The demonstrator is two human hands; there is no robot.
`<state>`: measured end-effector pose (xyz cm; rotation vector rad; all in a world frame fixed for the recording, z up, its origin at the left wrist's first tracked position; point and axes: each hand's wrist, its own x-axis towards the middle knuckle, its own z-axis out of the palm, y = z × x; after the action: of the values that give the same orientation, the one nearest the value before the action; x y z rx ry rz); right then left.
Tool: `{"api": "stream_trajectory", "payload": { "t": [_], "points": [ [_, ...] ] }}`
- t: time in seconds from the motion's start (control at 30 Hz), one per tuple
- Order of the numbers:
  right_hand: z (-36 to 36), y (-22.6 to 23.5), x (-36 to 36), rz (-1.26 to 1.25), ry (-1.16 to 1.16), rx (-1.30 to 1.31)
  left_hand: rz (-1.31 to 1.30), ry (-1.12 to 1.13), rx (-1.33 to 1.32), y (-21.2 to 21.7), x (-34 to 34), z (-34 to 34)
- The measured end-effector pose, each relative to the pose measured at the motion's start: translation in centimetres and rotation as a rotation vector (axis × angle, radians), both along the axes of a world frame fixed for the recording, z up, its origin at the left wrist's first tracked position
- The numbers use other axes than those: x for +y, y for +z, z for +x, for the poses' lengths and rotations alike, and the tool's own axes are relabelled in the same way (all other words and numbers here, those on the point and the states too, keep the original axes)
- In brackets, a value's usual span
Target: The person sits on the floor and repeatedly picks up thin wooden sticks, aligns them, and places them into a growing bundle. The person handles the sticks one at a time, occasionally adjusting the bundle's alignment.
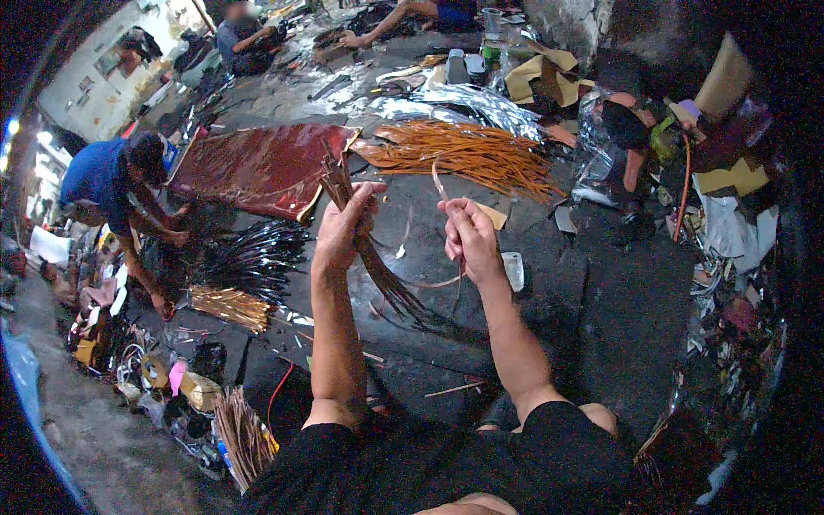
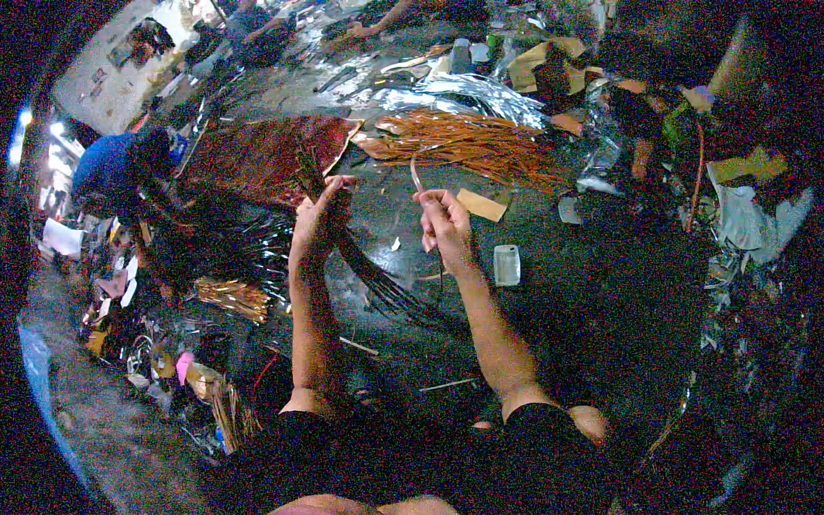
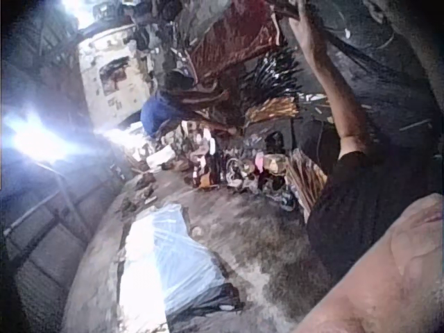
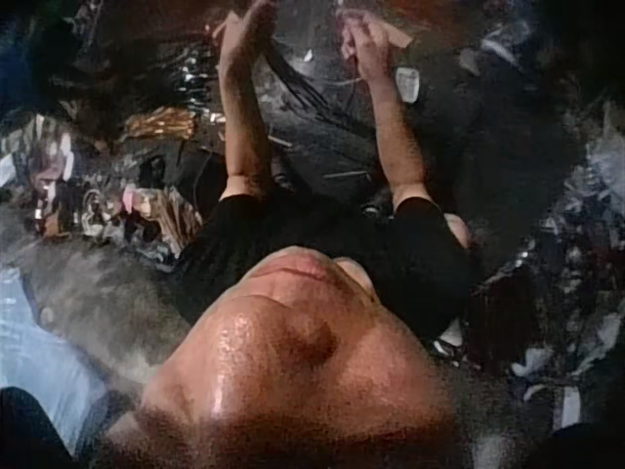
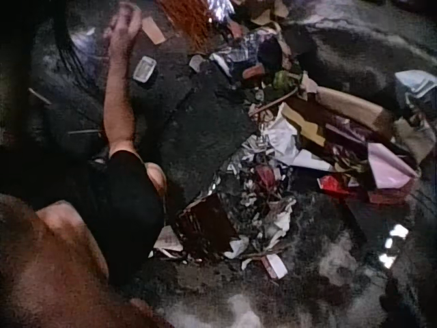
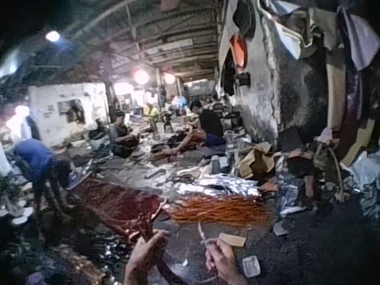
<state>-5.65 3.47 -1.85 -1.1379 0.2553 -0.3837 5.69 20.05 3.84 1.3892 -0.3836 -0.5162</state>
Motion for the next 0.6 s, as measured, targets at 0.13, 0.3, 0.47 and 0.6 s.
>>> {"api": "stream_trajectory", "payload": {
  "t": [0.13,0.3,0.47,0.6],
  "points": [
    [-2.1,2.7,0.6,-0.164,0.116,-0.045,-0.096,-0.127,-0.080,0.4,-2.5,-0.5],
    [-2.6,-0.8,3.4,-0.265,0.211,0.081,-0.140,-0.095,-0.106,0.4,-2.8,-0.2],
    [-2.9,-4.3,1.9,-0.821,0.042,0.092,0.012,-0.134,-0.142,0.4,-2.9,-0.6],
    [-2.3,-1.4,1.6,-1.232,-0.230,-0.136,-0.190,-0.181,-0.044,-0.8,-4.1,-2.4]
  ]
}}
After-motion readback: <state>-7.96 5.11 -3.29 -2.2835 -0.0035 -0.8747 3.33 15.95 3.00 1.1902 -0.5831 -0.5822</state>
